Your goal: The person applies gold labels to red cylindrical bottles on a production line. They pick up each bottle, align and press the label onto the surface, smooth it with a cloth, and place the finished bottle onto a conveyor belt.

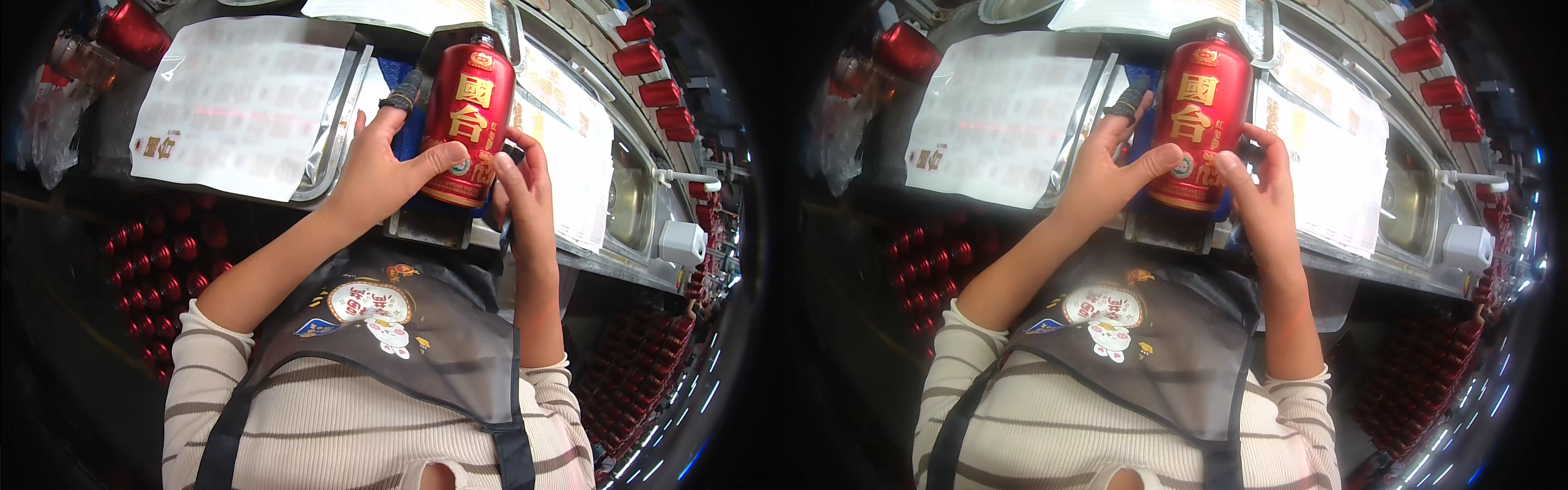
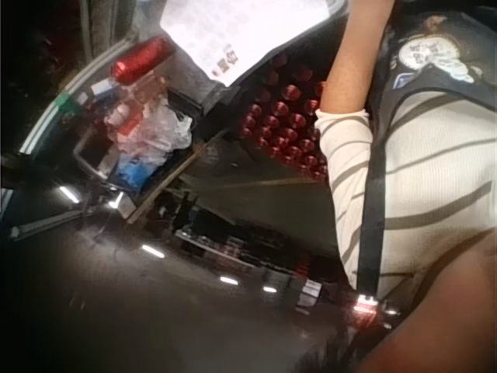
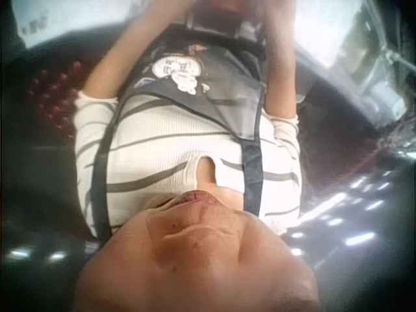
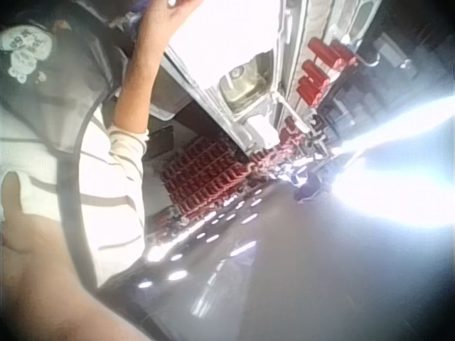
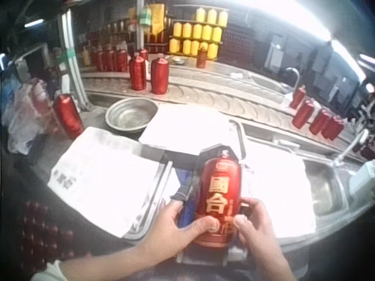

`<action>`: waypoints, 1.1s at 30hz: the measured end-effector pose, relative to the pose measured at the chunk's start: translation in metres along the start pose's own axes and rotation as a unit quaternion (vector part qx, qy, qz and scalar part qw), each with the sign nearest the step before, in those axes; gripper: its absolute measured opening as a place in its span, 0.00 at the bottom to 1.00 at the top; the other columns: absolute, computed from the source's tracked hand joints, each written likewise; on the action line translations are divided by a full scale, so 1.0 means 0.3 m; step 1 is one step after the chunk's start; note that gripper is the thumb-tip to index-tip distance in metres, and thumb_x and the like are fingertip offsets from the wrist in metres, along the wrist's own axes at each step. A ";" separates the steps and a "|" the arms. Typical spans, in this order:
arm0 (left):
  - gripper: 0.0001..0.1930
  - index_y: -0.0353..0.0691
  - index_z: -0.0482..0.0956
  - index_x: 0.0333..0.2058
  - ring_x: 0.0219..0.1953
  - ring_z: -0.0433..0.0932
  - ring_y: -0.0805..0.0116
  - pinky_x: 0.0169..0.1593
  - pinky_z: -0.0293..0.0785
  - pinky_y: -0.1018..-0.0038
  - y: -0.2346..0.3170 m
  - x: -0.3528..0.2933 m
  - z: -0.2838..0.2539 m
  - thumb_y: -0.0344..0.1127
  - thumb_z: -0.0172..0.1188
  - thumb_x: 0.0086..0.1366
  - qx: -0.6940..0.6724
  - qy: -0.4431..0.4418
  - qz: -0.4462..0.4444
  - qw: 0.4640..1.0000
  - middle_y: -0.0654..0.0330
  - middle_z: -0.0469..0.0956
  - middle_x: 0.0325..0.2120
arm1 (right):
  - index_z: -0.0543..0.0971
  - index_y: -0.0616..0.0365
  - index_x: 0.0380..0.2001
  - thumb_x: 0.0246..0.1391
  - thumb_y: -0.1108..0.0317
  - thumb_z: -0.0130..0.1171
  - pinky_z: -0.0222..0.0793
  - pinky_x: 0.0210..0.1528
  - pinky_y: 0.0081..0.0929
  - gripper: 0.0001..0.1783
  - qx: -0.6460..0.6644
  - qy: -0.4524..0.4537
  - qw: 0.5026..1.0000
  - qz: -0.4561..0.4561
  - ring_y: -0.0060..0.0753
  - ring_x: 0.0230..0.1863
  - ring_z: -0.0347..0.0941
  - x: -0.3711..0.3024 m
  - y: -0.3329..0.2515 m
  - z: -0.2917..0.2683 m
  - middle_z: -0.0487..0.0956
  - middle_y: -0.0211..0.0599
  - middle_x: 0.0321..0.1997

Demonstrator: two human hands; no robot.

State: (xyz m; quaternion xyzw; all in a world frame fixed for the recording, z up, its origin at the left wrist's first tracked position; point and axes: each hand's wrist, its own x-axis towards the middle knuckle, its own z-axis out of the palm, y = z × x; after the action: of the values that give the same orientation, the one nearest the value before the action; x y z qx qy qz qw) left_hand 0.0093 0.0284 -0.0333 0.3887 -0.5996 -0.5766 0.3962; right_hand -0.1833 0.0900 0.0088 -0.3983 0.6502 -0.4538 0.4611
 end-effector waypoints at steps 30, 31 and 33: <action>0.19 0.46 0.86 0.45 0.73 0.44 0.34 0.67 0.29 0.34 -0.028 -0.173 0.003 0.48 0.68 0.58 0.422 -0.010 0.235 0.876 0.41 0.48 0.72 | 0.74 0.63 0.46 0.55 0.80 0.64 0.69 0.44 0.16 0.16 0.140 0.075 0.983 -0.092 0.16 0.42 0.72 -0.124 0.006 0.047 0.76 0.31 0.41; 0.22 0.47 0.84 0.51 0.74 0.43 0.34 0.67 0.29 0.34 -0.051 -0.202 -0.009 0.48 0.68 0.60 0.416 0.005 0.194 0.888 0.38 0.45 0.73 | 0.76 0.63 0.44 0.55 0.79 0.64 0.69 0.44 0.16 0.14 0.100 0.063 0.986 -0.117 0.16 0.41 0.71 -0.113 -0.004 0.070 0.76 0.30 0.41; 0.25 0.46 0.80 0.56 0.74 0.41 0.34 0.68 0.28 0.36 -0.075 -0.237 -0.031 0.49 0.65 0.63 0.407 -0.007 0.156 0.900 0.35 0.42 0.72 | 0.77 0.63 0.43 0.56 0.77 0.64 0.68 0.43 0.16 0.11 0.041 0.073 0.983 -0.160 0.15 0.40 0.71 -0.095 0.001 0.088 0.77 0.29 0.39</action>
State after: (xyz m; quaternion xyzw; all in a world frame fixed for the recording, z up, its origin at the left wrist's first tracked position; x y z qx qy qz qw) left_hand 0.0455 0.0896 -0.0576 0.4134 -0.8378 -0.2158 0.2840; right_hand -0.1507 0.1109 0.0110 -0.4439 0.5906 -0.5762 0.3495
